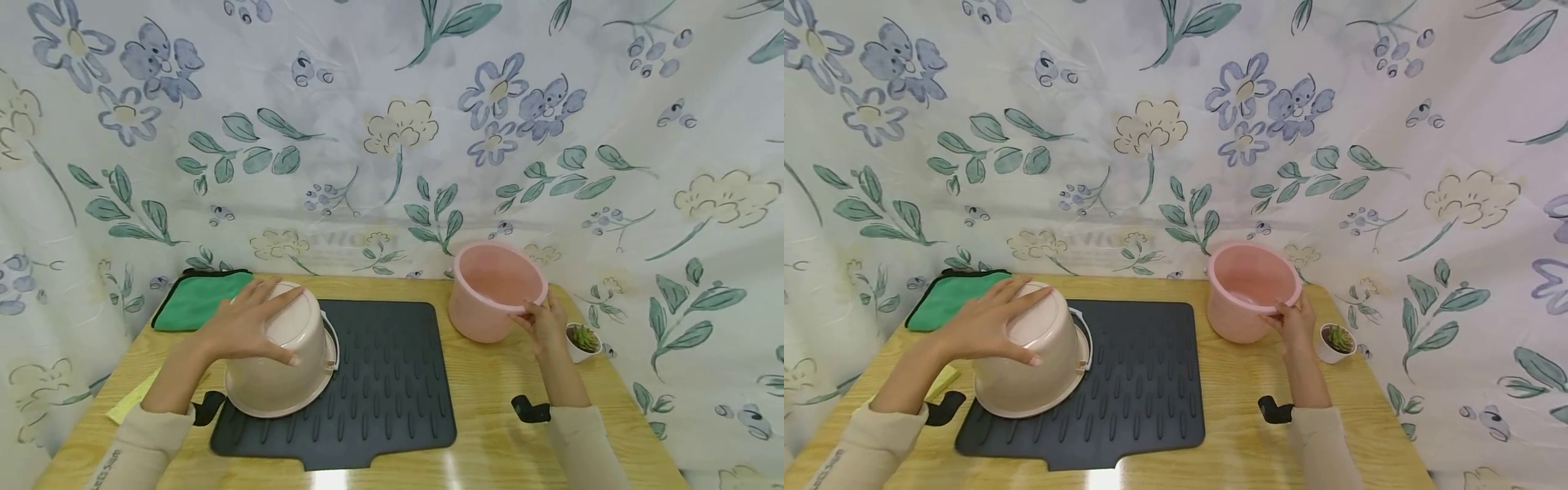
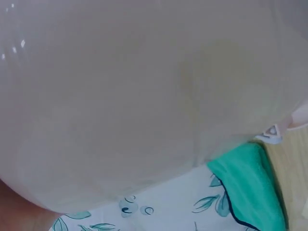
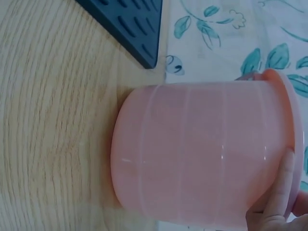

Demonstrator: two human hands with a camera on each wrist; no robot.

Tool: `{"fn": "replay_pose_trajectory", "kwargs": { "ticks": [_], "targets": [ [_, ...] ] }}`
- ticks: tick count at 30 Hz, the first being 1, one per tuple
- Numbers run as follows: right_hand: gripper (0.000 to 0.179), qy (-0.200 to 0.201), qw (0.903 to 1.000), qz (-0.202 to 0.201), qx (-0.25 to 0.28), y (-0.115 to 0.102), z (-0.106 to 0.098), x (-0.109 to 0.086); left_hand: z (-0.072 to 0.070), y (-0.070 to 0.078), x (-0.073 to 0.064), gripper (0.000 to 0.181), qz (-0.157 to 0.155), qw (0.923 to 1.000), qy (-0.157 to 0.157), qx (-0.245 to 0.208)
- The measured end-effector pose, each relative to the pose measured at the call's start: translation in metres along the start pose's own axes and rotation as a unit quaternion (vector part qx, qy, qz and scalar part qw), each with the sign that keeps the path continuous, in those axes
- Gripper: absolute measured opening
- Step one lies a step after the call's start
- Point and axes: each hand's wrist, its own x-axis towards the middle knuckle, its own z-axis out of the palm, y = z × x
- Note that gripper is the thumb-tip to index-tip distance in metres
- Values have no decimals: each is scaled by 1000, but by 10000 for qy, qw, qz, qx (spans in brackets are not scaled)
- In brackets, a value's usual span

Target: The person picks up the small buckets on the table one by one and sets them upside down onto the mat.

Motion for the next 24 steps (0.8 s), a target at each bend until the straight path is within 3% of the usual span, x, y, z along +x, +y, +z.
{"fn": "replay_pose_trajectory", "kwargs": {
  "ticks": [8,18,24],
  "targets": [
    [68,102,9992,-229,301,3,0,-3,3,-3,-4,116,70,9988,460,-123],
    [65,282,9913,-41,1283,4,-10,-7,3,-2,-12,105,170,9934,1086,-316],
    [64,166,9856,-49,1685,7,-15,-10,5,0,-18,100,105,9886,1386,-579]
  ]
}}
